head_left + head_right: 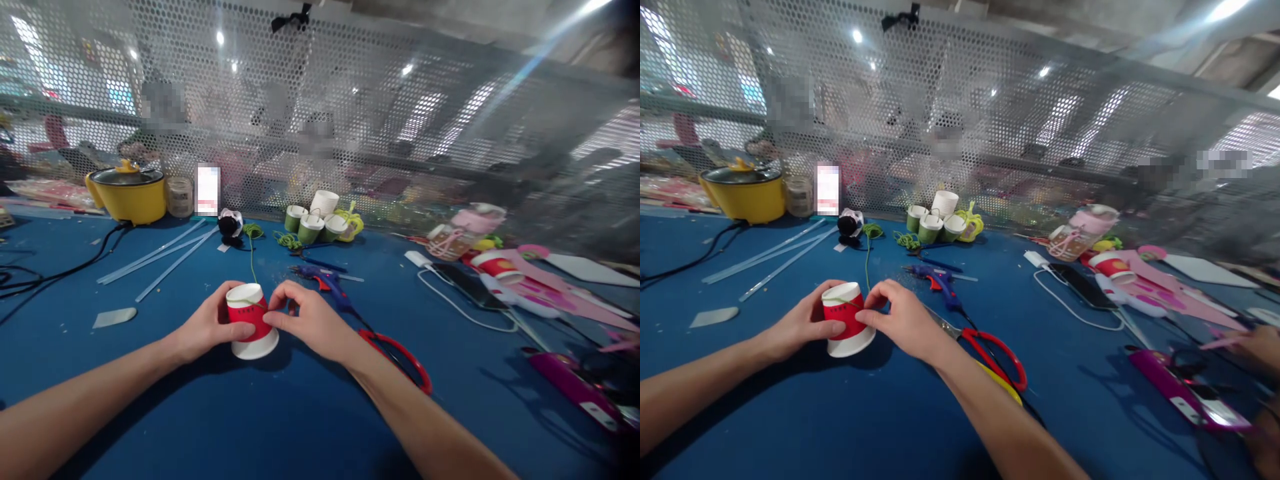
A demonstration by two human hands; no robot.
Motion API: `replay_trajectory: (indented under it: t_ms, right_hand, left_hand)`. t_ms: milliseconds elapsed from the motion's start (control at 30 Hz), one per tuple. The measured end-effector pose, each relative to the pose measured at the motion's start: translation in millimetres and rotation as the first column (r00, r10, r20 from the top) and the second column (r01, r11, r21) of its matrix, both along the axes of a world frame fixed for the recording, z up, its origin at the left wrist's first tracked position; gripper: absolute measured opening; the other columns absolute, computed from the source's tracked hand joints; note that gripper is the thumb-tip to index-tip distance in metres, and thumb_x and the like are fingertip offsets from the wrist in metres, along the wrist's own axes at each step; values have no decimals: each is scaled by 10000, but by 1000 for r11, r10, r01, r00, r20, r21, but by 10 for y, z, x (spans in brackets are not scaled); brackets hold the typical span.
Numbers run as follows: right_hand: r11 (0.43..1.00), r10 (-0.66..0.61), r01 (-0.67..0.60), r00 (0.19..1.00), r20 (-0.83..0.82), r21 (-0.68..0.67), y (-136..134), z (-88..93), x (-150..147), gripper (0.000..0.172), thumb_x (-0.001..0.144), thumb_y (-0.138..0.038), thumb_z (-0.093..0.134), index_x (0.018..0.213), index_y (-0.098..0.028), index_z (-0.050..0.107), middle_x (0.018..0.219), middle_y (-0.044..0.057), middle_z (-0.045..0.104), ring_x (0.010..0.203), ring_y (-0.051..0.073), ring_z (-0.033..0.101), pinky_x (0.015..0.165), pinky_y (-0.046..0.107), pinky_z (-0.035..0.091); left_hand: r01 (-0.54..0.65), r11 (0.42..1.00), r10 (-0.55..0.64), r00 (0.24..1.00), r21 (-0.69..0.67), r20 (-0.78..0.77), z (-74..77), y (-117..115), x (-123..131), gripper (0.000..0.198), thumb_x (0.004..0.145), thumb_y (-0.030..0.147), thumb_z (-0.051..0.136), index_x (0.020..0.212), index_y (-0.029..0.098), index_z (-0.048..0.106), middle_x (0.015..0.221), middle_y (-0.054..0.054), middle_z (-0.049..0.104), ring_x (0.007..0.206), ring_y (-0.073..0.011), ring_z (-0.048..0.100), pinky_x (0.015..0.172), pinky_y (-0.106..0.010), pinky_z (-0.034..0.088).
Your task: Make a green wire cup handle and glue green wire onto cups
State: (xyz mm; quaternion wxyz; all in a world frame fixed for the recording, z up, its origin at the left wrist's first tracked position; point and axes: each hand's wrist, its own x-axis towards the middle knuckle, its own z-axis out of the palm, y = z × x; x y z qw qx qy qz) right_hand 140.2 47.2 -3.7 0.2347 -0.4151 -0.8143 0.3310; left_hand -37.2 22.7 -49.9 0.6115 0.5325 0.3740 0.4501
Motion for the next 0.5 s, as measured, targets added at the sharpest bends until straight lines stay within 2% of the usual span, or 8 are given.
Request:
replay_trajectory:
  t_ms: [167, 267, 333, 400, 500]
  right_hand:
    - [999, 20, -18, 995, -99, 27, -53, -44, 71, 105, 777, -215, 516, 685, -173, 490, 763, 9, 525, 695, 112, 490, 631, 249, 401]
    - [995, -36, 17, 981, -191, -98, -95, -5, 82, 122, 816, -267, 456, 727, -184, 441, 664, -17, 520, 529, 82, 459, 507, 225, 393]
    - [990, -63, 34, 974, -219, -134, -111, 19, 83, 134, 813, -287, 458, 731, -187, 420, 635, -29, 506, 475, 68, 436, 461, 210, 381]
    - [995, -80, 65, 975, -207, -75, -113, 38, 84, 111, 785, -268, 499, 737, -183, 446, 635, -28, 496, 507, 72, 447, 483, 207, 392]
    - [992, -86, 97, 988, -129, 84, -111, 62, 86, 50, 759, -223, 530, 742, -176, 529, 576, -37, 447, 522, 77, 412, 488, 198, 369]
  left_hand:
    - [43, 999, -43, 999, -31, 10, 7, -1, 10, 514, 589, 230, 699, 1015, 179, 417, 915, -27, 557, 816, -166, 531, 763, -321, 395]
    - [51, 998, -51, 999, -30, 11, 19, -14, 10, 520, 590, 228, 699, 1020, 177, 411, 919, -28, 559, 824, -166, 526, 766, -315, 389]
    - [56, 998, -56, 998, -30, 0, 24, -22, 8, 519, 589, 231, 701, 1017, 176, 412, 917, -29, 559, 827, -169, 525, 765, -316, 387]
    - [56, 998, -56, 998, -32, -7, 22, -24, 5, 525, 584, 232, 706, 1016, 178, 412, 905, -25, 556, 824, -170, 524, 762, -316, 386]
    - [67, 997, -67, 998, -28, -10, 10, -20, 3, 534, 584, 233, 709, 1021, 178, 409, 899, -23, 552, 824, -168, 520, 760, -315, 386]
